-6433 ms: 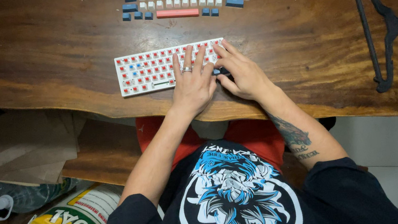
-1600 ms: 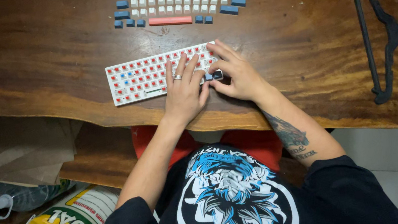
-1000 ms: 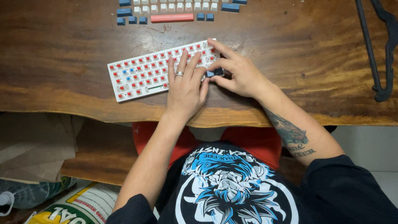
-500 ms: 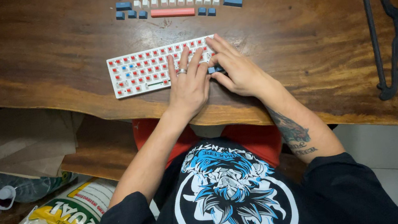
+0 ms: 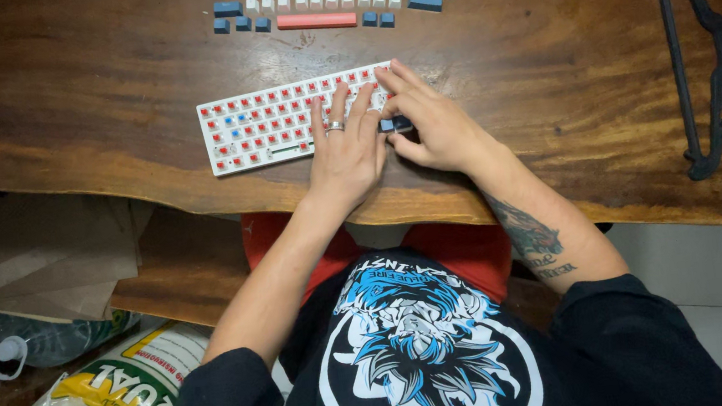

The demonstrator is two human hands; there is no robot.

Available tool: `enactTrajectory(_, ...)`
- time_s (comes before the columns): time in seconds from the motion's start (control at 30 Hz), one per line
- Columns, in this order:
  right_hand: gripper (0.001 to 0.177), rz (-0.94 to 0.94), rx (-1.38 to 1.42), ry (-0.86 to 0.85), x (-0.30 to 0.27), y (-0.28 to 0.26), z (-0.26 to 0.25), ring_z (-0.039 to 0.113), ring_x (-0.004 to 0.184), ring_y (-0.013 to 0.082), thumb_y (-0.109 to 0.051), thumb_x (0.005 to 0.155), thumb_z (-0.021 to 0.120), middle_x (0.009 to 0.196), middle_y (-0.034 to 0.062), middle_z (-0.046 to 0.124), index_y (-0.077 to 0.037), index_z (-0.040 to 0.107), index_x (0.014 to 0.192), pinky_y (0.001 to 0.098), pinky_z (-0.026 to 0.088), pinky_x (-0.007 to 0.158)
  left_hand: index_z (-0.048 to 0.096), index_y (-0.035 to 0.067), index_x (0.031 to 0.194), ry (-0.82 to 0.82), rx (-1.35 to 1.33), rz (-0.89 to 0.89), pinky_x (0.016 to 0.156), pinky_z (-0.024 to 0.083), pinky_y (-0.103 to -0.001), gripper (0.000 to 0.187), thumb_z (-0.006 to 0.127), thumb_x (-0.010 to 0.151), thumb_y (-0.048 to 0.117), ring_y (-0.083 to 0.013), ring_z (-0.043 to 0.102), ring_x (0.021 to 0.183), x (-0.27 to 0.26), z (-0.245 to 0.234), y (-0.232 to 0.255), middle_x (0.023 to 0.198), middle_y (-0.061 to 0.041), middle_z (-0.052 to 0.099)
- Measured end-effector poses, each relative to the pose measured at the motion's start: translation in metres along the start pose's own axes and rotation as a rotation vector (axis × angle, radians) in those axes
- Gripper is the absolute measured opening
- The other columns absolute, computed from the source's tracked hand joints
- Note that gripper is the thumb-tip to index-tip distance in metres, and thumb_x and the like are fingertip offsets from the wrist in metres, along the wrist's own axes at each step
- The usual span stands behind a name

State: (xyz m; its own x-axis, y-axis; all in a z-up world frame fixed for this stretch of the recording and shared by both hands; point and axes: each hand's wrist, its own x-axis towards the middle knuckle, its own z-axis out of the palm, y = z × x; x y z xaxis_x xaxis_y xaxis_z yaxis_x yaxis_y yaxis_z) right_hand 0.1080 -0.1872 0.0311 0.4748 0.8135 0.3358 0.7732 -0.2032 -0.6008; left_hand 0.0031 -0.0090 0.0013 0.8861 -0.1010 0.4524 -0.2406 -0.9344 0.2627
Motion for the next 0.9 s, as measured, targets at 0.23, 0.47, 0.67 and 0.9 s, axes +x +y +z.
enactTrajectory(0.23,0.029,0.037,-0.024,0.063,-0.0056,-0.0005,-0.0010,0.047,0.149,0.0392,-0.015,0.085,0.082,0.153,0.0175,0.056,-0.006,0.069,0.110,0.0434,0.048,0.116,0.063,0.006,0.123,0.052,-0.064,-0.030,0.122,0.019,-0.069,0.035,0.073,0.094,0.020,-0.0390,0.035,0.151,-0.0050,-0.0027,-0.0008,0.156,-0.017,0.044)
enactTrajectory(0.47,0.027,0.065,0.058,0.065,-0.0022,0.0036,0.0009,0.035,0.153,0.0476,-0.014,0.084,0.082,0.158,0.0215,0.048,-0.006,0.067,0.105,0.0515,0.037,0.122,0.065,0.011,0.118,0.028,-0.142,-0.068,0.122,0.018,-0.070,0.026,0.074,0.095,0.021,-0.0381,0.035,0.151,-0.0034,-0.0030,-0.0046,0.156,-0.015,0.045)
enactTrajectory(0.67,0.029,0.063,0.065,0.023,-0.0015,0.0033,0.0026,0.031,0.155,0.0493,-0.012,0.088,0.080,0.160,0.0262,0.044,-0.005,0.059,0.107,0.0515,0.034,0.125,0.065,0.011,0.120,0.008,-0.121,-0.067,0.121,0.017,-0.071,0.027,0.071,0.095,0.020,-0.0386,0.033,0.152,-0.0023,-0.0027,-0.0040,0.157,-0.010,0.046)
enactTrajectory(0.9,0.031,0.067,0.038,-0.030,-0.0016,0.0027,0.0011,0.026,0.156,0.0493,-0.011,0.090,0.078,0.164,0.0280,0.036,-0.004,0.056,0.111,0.0522,0.029,0.126,0.065,0.010,0.123,-0.020,-0.090,-0.061,0.120,0.014,-0.073,0.028,0.068,0.097,0.020,-0.0411,0.033,0.151,-0.0013,-0.0010,-0.0023,0.157,-0.011,0.046)
